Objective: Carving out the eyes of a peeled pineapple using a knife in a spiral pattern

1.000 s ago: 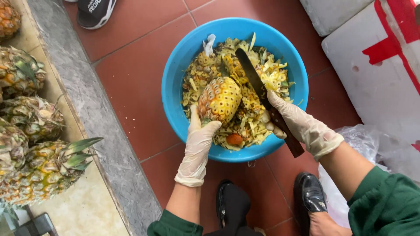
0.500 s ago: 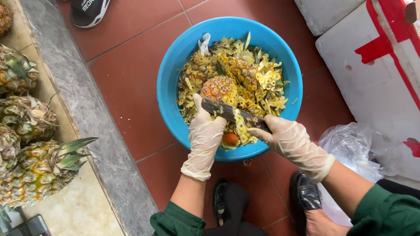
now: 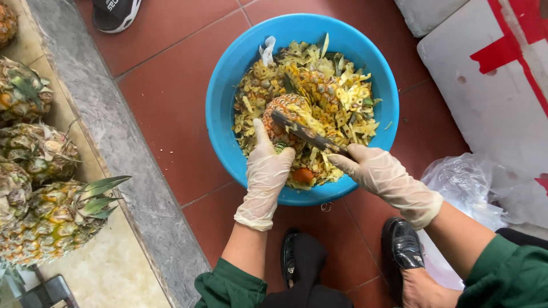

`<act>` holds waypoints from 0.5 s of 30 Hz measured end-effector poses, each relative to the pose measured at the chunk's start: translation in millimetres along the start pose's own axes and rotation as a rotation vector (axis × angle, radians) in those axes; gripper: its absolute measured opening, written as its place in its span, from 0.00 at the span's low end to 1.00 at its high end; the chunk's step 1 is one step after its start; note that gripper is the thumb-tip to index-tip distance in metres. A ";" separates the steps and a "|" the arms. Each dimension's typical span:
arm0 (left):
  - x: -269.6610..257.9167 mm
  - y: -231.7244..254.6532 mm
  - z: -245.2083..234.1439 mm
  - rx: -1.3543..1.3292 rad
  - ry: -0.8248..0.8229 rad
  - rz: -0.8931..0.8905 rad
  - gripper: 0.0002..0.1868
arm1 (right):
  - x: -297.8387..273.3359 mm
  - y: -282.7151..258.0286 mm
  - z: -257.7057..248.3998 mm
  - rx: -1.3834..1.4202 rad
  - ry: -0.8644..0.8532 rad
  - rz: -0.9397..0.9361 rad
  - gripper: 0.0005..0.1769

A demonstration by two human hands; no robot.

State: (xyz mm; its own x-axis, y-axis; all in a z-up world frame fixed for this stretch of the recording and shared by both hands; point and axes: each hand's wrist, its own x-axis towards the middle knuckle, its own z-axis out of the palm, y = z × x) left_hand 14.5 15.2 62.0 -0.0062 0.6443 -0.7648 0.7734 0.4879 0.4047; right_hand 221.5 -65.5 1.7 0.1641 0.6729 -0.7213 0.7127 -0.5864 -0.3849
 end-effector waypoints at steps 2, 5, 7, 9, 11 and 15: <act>7.6 -4.2 4.1 -0.004 0.007 0.014 0.54 | 15.3 -9.2 1.2 -0.047 0.020 -0.004 0.38; 7.9 -8.0 6.3 -0.010 0.012 0.033 0.54 | 38.9 -28.9 -0.6 -0.049 0.053 -0.020 0.37; 7.2 -7.3 5.0 -0.018 0.013 0.046 0.53 | 53.0 -41.5 -5.5 -0.008 0.073 -0.035 0.37; 6.9 -7.9 8.0 -0.025 0.031 0.052 0.54 | 61.8 -45.3 -7.7 0.112 0.069 -0.085 0.42; 21.6 -19.8 12.7 -0.037 0.041 0.053 0.55 | 29.4 -55.4 -19.1 0.083 0.029 -0.058 0.40; 7.0 -10.8 3.8 -0.064 0.013 0.036 0.55 | 32.4 -1.6 -1.5 0.095 -0.020 -0.060 0.45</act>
State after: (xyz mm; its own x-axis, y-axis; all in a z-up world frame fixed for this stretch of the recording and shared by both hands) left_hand 8.5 12.1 50.4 0.0124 0.6693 -0.7429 0.7313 0.5006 0.4632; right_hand 226.6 -42.0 -20.2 0.1091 0.6997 -0.7061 0.6528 -0.5861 -0.4800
